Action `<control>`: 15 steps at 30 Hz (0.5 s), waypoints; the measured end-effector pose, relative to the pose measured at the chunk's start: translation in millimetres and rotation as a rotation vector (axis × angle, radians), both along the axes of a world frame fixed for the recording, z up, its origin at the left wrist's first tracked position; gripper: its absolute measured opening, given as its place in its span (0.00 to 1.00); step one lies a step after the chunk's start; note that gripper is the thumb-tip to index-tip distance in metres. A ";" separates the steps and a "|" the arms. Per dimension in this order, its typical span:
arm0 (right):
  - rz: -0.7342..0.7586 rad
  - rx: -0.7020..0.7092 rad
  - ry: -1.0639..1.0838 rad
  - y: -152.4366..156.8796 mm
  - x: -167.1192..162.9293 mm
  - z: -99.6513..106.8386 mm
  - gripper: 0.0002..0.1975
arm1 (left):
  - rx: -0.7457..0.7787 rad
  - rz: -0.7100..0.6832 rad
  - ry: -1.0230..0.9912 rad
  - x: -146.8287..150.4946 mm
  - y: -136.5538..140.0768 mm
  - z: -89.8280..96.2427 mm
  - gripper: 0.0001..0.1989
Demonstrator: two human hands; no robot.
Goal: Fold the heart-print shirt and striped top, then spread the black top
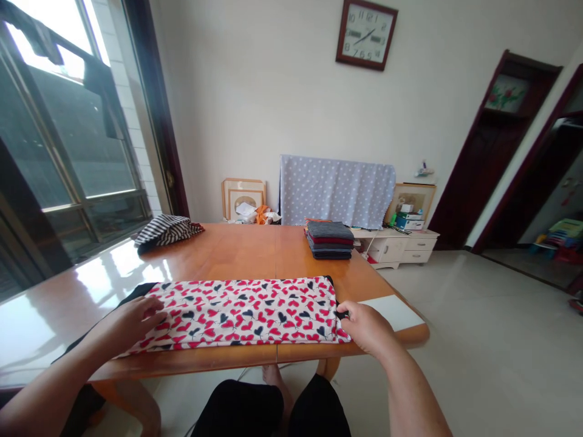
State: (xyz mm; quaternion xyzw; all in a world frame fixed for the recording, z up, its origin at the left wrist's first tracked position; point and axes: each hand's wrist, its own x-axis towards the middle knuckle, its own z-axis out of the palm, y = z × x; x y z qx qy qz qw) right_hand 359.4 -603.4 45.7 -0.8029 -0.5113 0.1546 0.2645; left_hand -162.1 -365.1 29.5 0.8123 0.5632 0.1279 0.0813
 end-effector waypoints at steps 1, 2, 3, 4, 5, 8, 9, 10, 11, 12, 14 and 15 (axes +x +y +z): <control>0.031 -0.017 0.011 -1.4 -2.8 -0.6 0.18 | -0.033 -0.022 0.002 -1.2 -2.4 1.1 0.21; 0.062 -0.032 0.021 -1.8 -5.0 -2.5 0.20 | -0.059 -0.031 -0.003 -2.3 -5.2 2.0 0.19; 0.089 -0.044 0.030 -1.4 -6.5 -5.5 0.21 | -0.073 -0.027 -0.020 -3.1 -8.6 2.9 0.17; 0.110 -0.053 0.037 0.1 -7.0 -9.5 0.22 | -0.069 -0.028 -0.043 -3.6 -12.3 3.9 0.15; 0.125 -0.060 0.046 2.5 -6.4 -14.2 0.23 | -0.054 -0.036 -0.058 -3.8 -16.2 5.1 0.13; 0.157 -0.054 0.071 14.2 0.6 -28.9 0.21 | -0.034 -0.036 -0.113 -3.5 -27.8 9.7 0.12; 0.167 -0.052 0.068 18.6 3.5 -32.9 0.19 | -0.059 -0.039 -0.135 -3.5 -31.5 11.8 0.13; 0.179 -0.053 0.062 22.6 6.0 -36.1 0.17 | -0.081 -0.045 -0.159 -3.5 -35.0 14.0 0.15; 0.197 -0.051 0.058 25.9 7.9 -38.3 0.14 | -0.103 -0.052 -0.179 -3.6 -38.4 16.4 0.18; 0.211 -0.043 0.056 28.3 8.9 -39.4 0.12 | -0.123 -0.060 -0.191 -3.8 -41.5 18.7 0.22; 0.210 -0.022 0.092 31.2 8.0 -38.7 0.11 | -0.149 -0.068 -0.188 -4.2 -46.2 22.3 0.29; 0.185 -0.006 0.137 32.1 6.3 -36.9 0.12 | -0.155 -0.068 -0.171 -4.2 -47.6 23.3 0.32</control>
